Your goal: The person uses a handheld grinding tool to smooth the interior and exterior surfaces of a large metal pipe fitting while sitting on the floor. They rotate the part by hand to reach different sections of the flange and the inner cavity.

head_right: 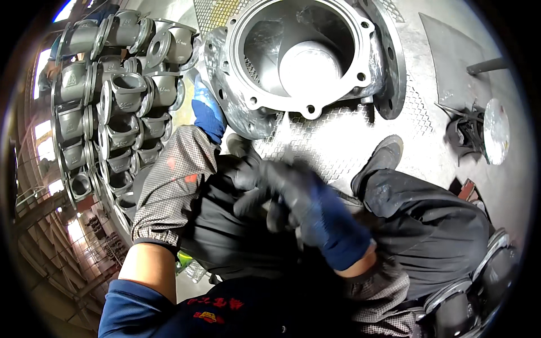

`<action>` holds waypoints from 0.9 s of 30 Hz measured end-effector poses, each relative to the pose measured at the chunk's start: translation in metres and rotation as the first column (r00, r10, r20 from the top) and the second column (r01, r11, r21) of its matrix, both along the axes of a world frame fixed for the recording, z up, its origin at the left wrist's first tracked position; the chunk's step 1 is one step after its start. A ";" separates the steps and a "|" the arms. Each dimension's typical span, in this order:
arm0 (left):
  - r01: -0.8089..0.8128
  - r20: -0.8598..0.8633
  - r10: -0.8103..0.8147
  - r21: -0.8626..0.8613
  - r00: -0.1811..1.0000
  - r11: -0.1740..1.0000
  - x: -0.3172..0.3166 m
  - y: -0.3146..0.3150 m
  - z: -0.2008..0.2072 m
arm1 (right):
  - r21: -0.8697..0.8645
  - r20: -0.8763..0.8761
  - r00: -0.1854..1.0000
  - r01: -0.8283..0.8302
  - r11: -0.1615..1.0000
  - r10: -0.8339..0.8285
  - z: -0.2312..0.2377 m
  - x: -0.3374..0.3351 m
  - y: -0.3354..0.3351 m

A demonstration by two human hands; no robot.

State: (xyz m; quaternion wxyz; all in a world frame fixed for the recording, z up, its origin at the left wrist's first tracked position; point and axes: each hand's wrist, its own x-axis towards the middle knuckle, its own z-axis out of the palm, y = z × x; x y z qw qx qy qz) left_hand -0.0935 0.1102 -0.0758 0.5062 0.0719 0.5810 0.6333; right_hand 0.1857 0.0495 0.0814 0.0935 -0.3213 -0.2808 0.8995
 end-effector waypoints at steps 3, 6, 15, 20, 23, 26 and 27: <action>0.026 -0.115 -0.030 -0.030 0.993 0.999 0.010 0.005 0.013 | -0.073 0.094 0.992 0.087 0.994 -0.080 -0.007 -0.007 -0.058; 0.090 -0.120 -0.101 -0.094 0.988 0.992 0.036 0.006 0.043 | -0.061 0.206 0.922 0.345 0.937 -0.327 -0.031 -0.012 -0.107; -0.010 -0.175 0.015 0.029 0.984 1.000 0.022 0.001 0.014 | 0.519 -0.010 0.832 0.478 0.709 -0.554 -0.108 -0.073 -0.050; 0.015 -0.195 -0.017 -0.014 0.981 1.000 0.025 -0.001 0.022 | 0.326 0.002 0.828 0.529 0.784 -0.560 -0.121 -0.100 -0.033; 0.006 -0.223 -0.014 -0.038 0.975 0.999 0.027 0.001 0.027 | 0.558 -0.023 0.815 0.491 0.669 -0.579 -0.134 -0.115 -0.029; 0.031 -0.216 -0.041 -0.049 0.976 0.998 0.034 -0.001 0.031 | 0.794 0.019 0.801 0.351 0.496 -0.599 -0.139 -0.119 -0.026; 0.034 -0.249 -0.042 -0.036 0.968 0.999 0.033 -0.002 0.030 | 0.771 0.100 0.829 0.285 0.570 -0.550 -0.137 -0.115 -0.026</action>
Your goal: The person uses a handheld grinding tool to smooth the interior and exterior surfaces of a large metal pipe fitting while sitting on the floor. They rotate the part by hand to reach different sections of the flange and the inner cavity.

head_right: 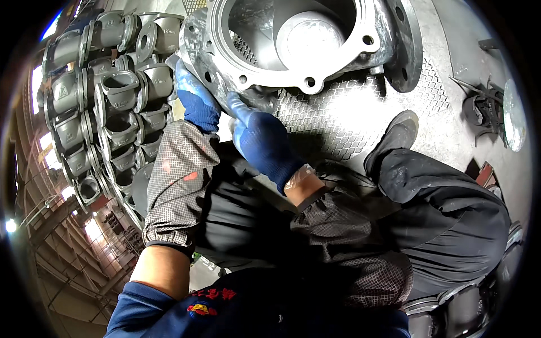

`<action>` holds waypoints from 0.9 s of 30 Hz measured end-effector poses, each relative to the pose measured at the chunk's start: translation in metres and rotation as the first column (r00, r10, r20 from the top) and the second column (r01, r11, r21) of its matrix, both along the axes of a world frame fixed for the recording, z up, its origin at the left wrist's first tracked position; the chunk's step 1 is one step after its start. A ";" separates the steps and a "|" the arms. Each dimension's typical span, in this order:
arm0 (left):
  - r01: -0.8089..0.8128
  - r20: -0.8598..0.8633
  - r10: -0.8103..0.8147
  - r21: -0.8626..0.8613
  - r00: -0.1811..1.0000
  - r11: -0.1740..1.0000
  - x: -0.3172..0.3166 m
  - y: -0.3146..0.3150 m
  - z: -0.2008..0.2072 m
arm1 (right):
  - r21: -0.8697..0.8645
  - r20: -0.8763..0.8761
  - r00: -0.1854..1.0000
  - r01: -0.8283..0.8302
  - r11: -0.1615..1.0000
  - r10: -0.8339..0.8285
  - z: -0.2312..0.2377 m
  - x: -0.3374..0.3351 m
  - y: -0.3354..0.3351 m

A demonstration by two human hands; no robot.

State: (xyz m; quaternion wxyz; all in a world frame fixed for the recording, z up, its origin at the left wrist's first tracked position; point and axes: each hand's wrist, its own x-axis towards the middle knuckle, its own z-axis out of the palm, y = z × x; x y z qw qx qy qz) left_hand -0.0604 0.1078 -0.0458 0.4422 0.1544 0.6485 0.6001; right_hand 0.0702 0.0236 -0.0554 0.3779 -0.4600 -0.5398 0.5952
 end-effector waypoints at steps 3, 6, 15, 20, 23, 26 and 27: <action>0.003 0.028 -0.003 -0.002 1.000 1.000 0.006 0.001 0.005 | 0.033 -0.023 1.000 0.009 0.999 -0.008 -0.009 0.004 -0.001; 0.042 0.044 -0.044 0.039 0.998 0.998 -0.004 0.005 0.005 | -0.379 -0.215 0.975 -0.035 0.925 -0.051 0.003 0.010 0.002; 0.029 0.022 -0.030 0.008 0.999 1.000 0.009 0.003 0.009 | 0.053 -0.104 0.995 -0.001 0.999 0.006 -0.033 0.009 -0.007; -0.007 0.088 0.005 0.020 0.996 1.000 0.009 0.000 0.012 | -0.296 -0.382 0.924 -0.111 0.949 -0.011 -0.015 0.014 0.001; 0.044 0.076 -0.046 0.030 0.996 0.999 0.007 0.000 0.009 | -0.101 -0.302 0.951 -0.105 0.989 0.070 -0.022 0.009 0.008; 0.013 0.099 -0.012 -0.006 0.995 1.000 0.011 0.001 0.012 | -0.171 -0.473 0.875 -0.201 0.964 0.099 -0.018 0.007 0.006; 0.026 0.101 -0.025 -0.006 0.995 1.000 0.010 0.001 0.013 | -0.177 -0.478 0.872 -0.207 0.962 0.100 -0.014 0.009 0.003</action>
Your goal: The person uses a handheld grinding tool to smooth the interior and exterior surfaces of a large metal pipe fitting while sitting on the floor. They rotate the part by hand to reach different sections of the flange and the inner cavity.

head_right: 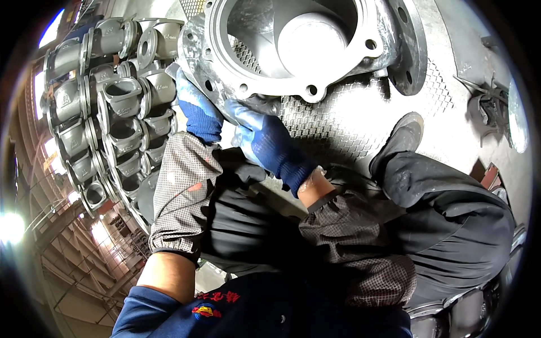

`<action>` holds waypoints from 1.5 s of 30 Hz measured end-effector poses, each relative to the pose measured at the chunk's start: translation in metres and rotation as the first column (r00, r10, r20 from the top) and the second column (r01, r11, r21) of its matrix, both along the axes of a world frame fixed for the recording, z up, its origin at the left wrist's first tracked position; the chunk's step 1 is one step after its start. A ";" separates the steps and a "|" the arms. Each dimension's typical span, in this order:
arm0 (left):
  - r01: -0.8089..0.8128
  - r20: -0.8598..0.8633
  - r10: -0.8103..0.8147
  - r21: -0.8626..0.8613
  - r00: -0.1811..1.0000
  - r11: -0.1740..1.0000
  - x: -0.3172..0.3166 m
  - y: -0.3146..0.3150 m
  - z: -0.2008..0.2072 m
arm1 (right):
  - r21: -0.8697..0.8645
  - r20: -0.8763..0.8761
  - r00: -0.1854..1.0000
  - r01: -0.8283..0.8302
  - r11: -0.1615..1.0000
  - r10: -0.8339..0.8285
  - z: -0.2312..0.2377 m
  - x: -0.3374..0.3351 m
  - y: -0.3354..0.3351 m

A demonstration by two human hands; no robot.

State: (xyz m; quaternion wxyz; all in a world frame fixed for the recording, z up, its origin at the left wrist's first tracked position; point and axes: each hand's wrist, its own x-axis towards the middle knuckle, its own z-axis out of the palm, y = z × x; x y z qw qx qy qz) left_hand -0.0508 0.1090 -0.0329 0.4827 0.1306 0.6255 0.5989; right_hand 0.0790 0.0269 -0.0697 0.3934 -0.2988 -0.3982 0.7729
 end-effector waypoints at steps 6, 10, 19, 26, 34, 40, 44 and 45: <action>0.016 -0.069 -0.015 0.010 0.998 1.000 -0.001 -0.002 -0.003 | -0.196 -0.201 0.978 0.013 0.981 -0.053 0.006 0.002 -0.002; 0.013 -0.008 -0.013 -0.021 1.000 1.000 0.001 -0.001 0.001 | -0.349 -0.322 0.942 -0.023 0.937 -0.096 0.003 0.004 -0.007; 0.032 -0.140 -0.030 0.012 0.990 0.999 -0.003 -0.003 -0.008 | -0.238 -0.266 0.957 0.054 0.970 -0.119 -0.018 0.000 -0.023; 0.041 -0.088 -0.039 0.024 0.995 0.999 -0.001 -0.003 -0.004 | -0.103 -0.081 0.985 0.142 0.985 -0.150 -0.013 -0.002 -0.019; 0.000 -0.042 0.001 0.015 0.999 1.000 0.002 0.001 -0.006 | 0.118 0.137 0.982 0.113 0.987 -0.129 -0.028 0.003 -0.019; 0.037 -0.119 -0.031 0.051 0.992 0.998 -0.004 -0.005 -0.009 | -0.112 -0.124 0.988 0.075 0.991 -0.089 -0.002 0.007 -0.007; -0.013 -0.059 0.015 0.019 0.998 1.000 0.003 -0.001 -0.004 | 0.087 0.040 0.994 0.099 0.991 -0.103 -0.003 0.007 -0.009; 0.005 -0.080 -0.003 0.026 0.997 1.000 0.003 -0.002 -0.004 | -0.122 -0.103 0.992 0.060 0.991 -0.073 -0.003 0.008 -0.007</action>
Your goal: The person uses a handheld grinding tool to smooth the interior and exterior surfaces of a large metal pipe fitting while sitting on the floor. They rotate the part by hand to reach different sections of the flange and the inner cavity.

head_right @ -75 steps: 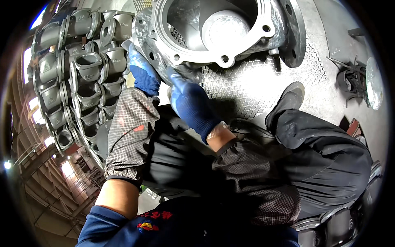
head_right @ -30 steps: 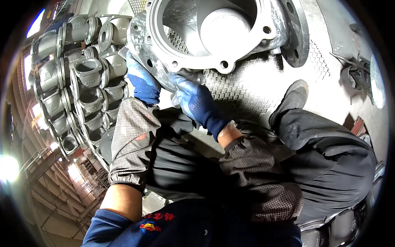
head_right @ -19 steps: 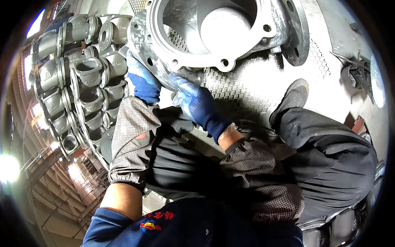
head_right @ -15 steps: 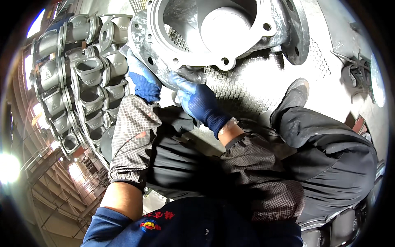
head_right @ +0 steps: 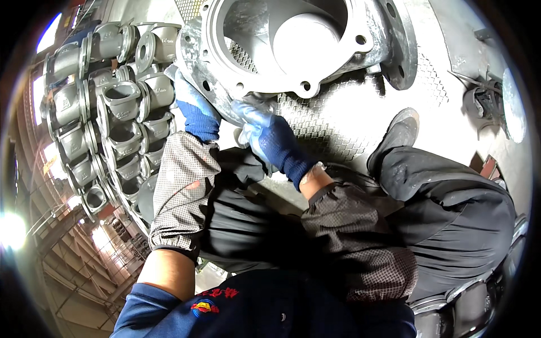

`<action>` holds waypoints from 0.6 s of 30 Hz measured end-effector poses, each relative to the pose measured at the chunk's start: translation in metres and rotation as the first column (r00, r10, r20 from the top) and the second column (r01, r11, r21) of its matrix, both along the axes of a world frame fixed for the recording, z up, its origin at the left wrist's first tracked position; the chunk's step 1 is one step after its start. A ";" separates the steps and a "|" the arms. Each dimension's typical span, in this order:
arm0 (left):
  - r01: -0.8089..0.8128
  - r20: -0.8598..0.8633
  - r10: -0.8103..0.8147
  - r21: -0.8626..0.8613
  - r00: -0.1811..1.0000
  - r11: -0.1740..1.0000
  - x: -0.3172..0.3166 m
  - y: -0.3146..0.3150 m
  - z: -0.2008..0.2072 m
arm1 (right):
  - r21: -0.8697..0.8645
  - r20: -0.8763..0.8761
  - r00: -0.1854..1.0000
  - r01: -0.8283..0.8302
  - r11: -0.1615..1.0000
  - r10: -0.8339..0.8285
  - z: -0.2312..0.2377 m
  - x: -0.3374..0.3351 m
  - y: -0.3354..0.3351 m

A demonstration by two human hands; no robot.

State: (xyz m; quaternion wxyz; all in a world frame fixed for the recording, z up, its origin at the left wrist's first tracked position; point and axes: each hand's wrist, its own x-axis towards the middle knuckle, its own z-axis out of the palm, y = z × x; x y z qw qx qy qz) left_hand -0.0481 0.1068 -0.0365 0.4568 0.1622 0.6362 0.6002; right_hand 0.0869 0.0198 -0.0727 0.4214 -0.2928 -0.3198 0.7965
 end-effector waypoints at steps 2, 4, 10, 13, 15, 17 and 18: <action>0.018 -0.017 -0.018 -0.001 1.000 1.000 0.002 -0.002 0.001 | -0.236 -0.184 0.983 -0.070 0.969 0.027 0.005 0.004 0.000; 0.025 0.062 -0.024 -0.017 0.998 1.000 -0.001 -0.001 0.000 | -0.331 -0.240 0.970 -0.045 0.943 -0.038 0.003 -0.002 -0.006; -0.028 0.008 0.028 0.023 1.000 0.999 -0.008 -0.001 -0.005 | -0.102 0.047 0.998 -0.037 0.994 0.042 -0.004 0.004 -0.017; 0.066 -0.061 -0.073 -0.109 0.995 0.992 -0.036 -0.002 0.006 | 0.024 -0.065 0.994 0.084 0.996 -0.082 0.011 0.022 -0.007; 0.153 -0.486 -0.219 -0.171 0.846 0.973 -0.062 -0.002 0.027 | 0.304 0.085 0.970 0.191 0.933 -0.226 0.035 0.048 0.010; 0.330 -0.523 -0.322 -0.081 0.789 0.941 -0.040 -0.006 0.075 | 0.511 0.249 0.908 0.171 0.842 -0.335 0.059 0.075 0.029; 0.434 -0.577 -0.426 -0.134 0.697 0.891 -0.033 -0.010 0.097 | 0.551 0.293 0.867 0.191 0.812 -0.403 0.069 0.089 0.035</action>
